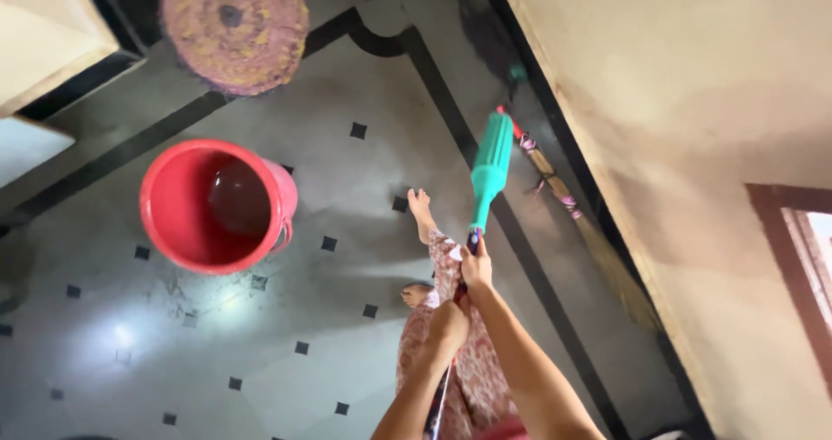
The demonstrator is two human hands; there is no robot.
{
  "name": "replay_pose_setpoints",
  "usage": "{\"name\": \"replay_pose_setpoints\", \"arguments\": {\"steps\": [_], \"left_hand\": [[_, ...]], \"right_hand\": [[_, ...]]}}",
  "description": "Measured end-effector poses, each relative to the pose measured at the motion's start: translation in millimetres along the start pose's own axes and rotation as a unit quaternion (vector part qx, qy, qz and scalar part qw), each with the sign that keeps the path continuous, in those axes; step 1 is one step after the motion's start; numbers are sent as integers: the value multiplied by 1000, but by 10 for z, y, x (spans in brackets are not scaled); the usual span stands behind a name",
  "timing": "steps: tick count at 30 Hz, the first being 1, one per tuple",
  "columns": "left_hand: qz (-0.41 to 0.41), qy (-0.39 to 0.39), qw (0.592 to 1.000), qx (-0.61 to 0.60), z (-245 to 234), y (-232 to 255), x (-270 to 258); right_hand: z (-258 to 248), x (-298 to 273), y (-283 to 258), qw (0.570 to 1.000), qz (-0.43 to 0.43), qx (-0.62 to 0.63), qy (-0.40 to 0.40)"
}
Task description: Mopping the floor with a wet mop and bucket.
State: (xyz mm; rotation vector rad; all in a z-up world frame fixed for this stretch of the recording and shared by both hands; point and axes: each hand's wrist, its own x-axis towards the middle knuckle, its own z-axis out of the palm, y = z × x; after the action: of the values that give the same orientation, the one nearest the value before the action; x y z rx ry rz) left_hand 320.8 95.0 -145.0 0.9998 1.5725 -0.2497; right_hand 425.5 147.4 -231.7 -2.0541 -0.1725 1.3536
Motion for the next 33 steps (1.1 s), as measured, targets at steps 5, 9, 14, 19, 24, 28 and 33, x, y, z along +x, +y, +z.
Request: {"name": "replay_pose_setpoints", "arguments": {"steps": [5, 9, 14, 19, 24, 28, 33], "left_hand": [[-14, -64, 997, 35, 55, -134, -587], [73, 24, 996, 38, 457, -576, -540], [49, 4, 994, -96, 503, -517, -354], [21, -36, 990, -132, -122, 336, -279], [-84, -62, 984, -145, -714, 1296, 267], [51, 27, 989, -135, -514, 1437, 1175], [34, 54, 953, -295, -1512, 2918, 1354]], "right_hand": [[-306, -425, 503, 995, 15, -92, 37], [-482, -594, 617, 994, -41, -103, -2], [-379, -356, 219, 953, -111, -279, -47], [-105, 146, -351, 925, -71, -367, -73], [202, 1819, 108, 826, -266, -486, -100], [483, 1390, -1808, 889, -193, -397, -122], [981, 2167, -2890, 882, -224, -409, -65]]}}
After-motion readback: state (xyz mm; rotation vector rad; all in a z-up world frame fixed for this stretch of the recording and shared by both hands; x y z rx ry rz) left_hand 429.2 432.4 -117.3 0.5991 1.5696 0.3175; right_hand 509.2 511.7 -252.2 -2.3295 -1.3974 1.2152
